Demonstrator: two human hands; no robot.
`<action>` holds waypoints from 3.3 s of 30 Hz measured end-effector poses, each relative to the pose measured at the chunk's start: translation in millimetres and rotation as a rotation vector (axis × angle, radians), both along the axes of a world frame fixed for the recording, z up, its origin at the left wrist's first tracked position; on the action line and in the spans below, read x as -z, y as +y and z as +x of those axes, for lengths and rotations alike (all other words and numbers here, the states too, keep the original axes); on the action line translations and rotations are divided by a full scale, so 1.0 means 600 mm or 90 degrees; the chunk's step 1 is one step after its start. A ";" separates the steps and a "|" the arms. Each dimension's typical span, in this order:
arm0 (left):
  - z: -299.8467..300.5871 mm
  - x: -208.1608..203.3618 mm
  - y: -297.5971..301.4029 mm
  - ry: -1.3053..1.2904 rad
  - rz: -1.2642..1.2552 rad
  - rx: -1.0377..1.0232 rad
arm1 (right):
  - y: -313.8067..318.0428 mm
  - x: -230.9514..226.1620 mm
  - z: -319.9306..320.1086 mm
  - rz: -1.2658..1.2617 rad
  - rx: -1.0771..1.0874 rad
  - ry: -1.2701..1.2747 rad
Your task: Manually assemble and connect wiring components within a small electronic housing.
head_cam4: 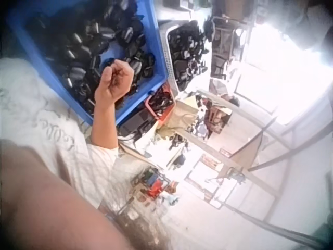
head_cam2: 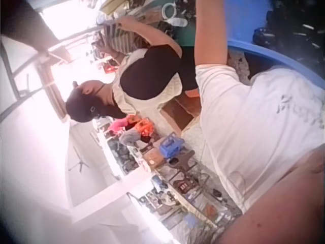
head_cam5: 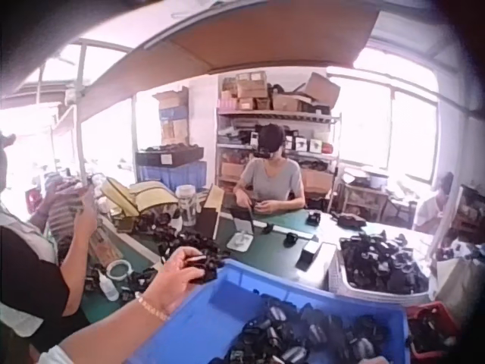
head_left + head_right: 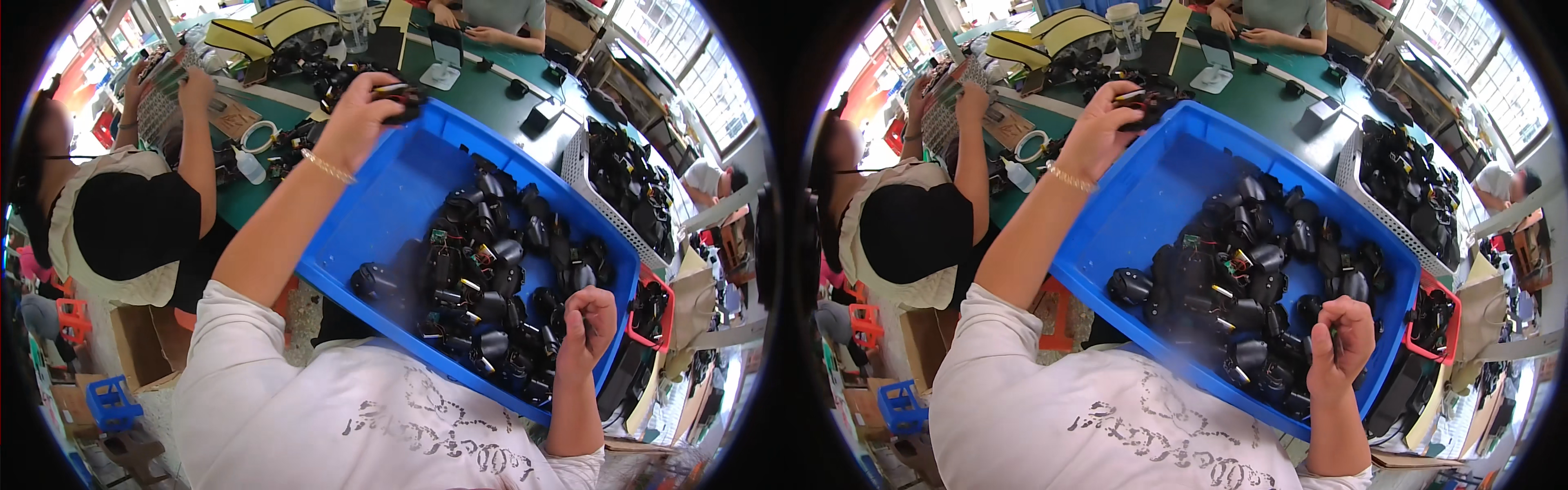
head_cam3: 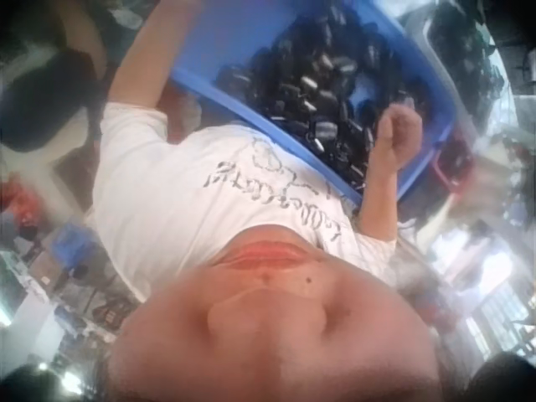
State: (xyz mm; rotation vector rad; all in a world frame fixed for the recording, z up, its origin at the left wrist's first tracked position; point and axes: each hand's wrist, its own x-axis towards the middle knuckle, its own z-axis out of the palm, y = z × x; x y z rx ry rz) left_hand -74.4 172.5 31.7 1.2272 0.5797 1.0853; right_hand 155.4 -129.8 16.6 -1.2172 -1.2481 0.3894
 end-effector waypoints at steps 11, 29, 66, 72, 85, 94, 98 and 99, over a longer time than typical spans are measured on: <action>-0.118 0.202 0.210 0.585 0.380 -0.251 | 0.004 -0.009 0.005 -0.011 0.034 -0.141; 0.280 0.058 -0.122 0.340 0.391 0.418 | 0.028 0.052 0.185 0.040 0.244 0.067; 0.180 -0.009 -0.260 0.123 -0.266 0.554 | 0.011 -0.016 0.032 -0.132 0.017 -0.207; 0.190 0.020 -0.265 0.246 -0.061 0.593 | 0.013 -0.017 0.015 -0.125 0.029 -0.170; 0.178 0.026 -0.251 0.160 0.160 0.679 | 0.007 -0.008 -0.006 -0.120 -0.021 0.114; 0.171 0.011 -0.280 0.099 0.062 0.581 | 0.009 -0.007 -0.019 -0.067 -0.051 0.265; 0.170 0.007 -0.289 0.053 0.103 0.514 | 0.008 -0.002 -0.023 -0.086 -0.094 0.271; 0.168 0.007 -0.288 0.050 0.109 0.516 | 0.008 -0.005 -0.026 -0.091 -0.101 0.268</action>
